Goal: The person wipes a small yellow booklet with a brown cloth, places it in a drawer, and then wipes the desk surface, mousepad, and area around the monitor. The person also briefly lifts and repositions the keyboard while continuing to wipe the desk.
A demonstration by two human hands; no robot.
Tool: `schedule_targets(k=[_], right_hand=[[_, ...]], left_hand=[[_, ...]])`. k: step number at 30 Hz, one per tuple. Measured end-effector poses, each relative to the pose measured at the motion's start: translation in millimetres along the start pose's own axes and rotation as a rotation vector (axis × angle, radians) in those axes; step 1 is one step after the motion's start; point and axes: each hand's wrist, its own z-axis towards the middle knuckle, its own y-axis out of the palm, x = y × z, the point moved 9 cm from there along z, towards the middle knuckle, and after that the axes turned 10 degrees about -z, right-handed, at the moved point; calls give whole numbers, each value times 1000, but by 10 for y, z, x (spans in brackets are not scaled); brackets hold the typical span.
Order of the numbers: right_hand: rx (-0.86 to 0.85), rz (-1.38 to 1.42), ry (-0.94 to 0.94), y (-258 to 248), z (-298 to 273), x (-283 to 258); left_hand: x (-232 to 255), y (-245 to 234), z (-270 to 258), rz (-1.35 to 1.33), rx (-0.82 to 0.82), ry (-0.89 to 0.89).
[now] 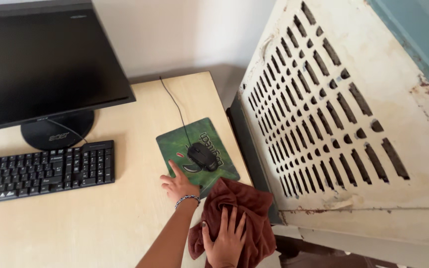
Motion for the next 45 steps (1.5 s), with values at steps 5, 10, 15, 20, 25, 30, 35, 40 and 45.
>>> schedule_targets(k=[5,10,15,20,25,30,35,40,45], right_hand=[[136,91,-41,-184,-46,-30],[157,130,-25,-202,-80,-15],[192,109,-31,-232,-93,-39],[154,114,-15,-186,-98,-6],[175,126,-42,-213,-90,-35],[202,149,-26,-247,-114,-18],[159,147,1,-209,-89,-1],[167,140,-1,-223,-101,-21],[244,134,-8,-289,-109,-32]], left_hand=[[-150,14,172,-57,29,4],[-296,141,247,-248,15,55],[-240,-8,184,28,115,89],[-104,105,188,82,34,10],[96,163,274,152,119,-9],[95,196,283,31,2,-75],[56,94,285,-40,-79,-147],[93,16,230,-169,-75,-100],[61,43,153,-158,-57,-31]])
